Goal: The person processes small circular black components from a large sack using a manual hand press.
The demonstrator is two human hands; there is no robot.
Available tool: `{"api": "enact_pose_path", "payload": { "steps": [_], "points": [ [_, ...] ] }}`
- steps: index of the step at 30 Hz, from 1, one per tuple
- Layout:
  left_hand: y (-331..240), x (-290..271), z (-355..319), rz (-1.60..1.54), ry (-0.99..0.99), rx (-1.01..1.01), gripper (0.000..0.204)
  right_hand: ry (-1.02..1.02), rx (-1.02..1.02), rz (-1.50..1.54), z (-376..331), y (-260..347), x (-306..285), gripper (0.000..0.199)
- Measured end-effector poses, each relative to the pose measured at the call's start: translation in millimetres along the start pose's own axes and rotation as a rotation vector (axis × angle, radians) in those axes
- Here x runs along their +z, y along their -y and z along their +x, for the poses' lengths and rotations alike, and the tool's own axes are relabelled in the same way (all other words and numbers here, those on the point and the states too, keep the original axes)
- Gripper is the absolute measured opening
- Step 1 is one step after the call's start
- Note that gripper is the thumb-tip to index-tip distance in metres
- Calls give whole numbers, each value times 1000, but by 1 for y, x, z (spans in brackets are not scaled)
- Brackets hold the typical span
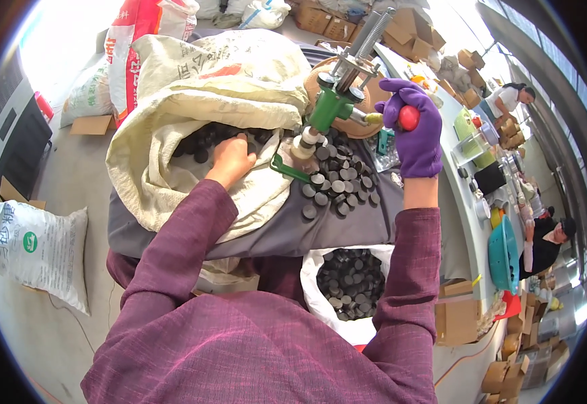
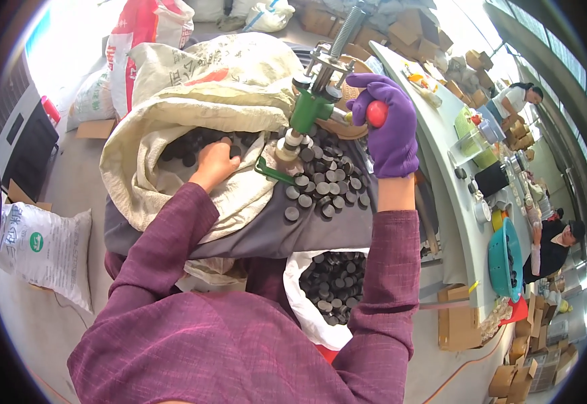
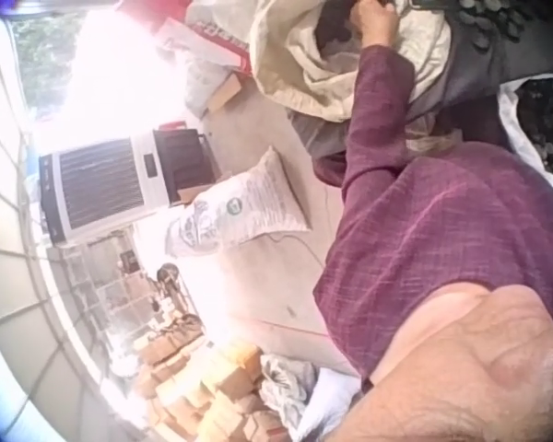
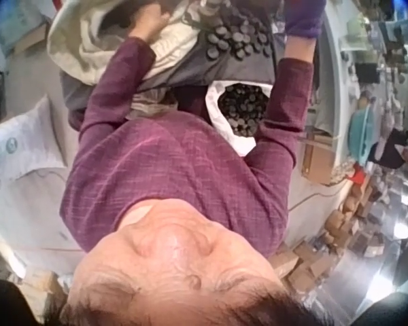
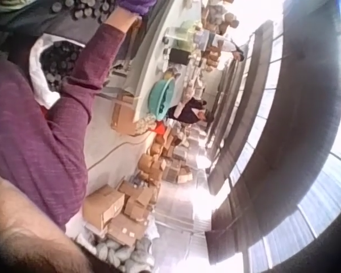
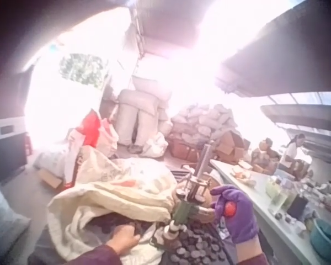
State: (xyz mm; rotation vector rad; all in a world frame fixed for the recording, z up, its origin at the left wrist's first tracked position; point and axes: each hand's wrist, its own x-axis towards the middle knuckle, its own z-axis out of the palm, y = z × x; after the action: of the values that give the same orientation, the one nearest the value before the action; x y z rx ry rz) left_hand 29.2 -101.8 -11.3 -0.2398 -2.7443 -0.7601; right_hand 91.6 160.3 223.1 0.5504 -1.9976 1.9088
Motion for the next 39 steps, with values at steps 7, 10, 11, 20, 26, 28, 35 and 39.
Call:
{"api": "enact_pose_path", "payload": {
  "steps": [7, 10, 11, 20, 26, 28, 35, 39],
  "points": [
    [-55, 22, 10, -497, 2, 70, 38, -11, -19, -36, 0, -1, 0, 42],
    [-65, 36, 20, -464, 10, 91, 38, 2, -7, -42, -1, -3, 0, 41],
    [-68, 41, 23, -438, -4, 92, 38, 1, -5, -47, -1, -3, 0, 41],
    [-89, 56, 38, -427, -109, 93, 31, 36, -39, -107, -14, -10, 1, 40],
    [-87, 52, 38, -476, -132, 147, 35, 183, -430, -737, -92, -80, 13, 28],
    [-76, 48, 34, -471, -166, 165, 34, 139, -241, -475, -102, -80, 15, 28],
    [-2, 11, 4, -128, -282, 4, 25, 116, -259, -443, -96, -86, 22, 27],
    [6, 5, -1, 28, -69, 24, 39, 97, -124, -411, -99, -78, 18, 29]
  ]
}}
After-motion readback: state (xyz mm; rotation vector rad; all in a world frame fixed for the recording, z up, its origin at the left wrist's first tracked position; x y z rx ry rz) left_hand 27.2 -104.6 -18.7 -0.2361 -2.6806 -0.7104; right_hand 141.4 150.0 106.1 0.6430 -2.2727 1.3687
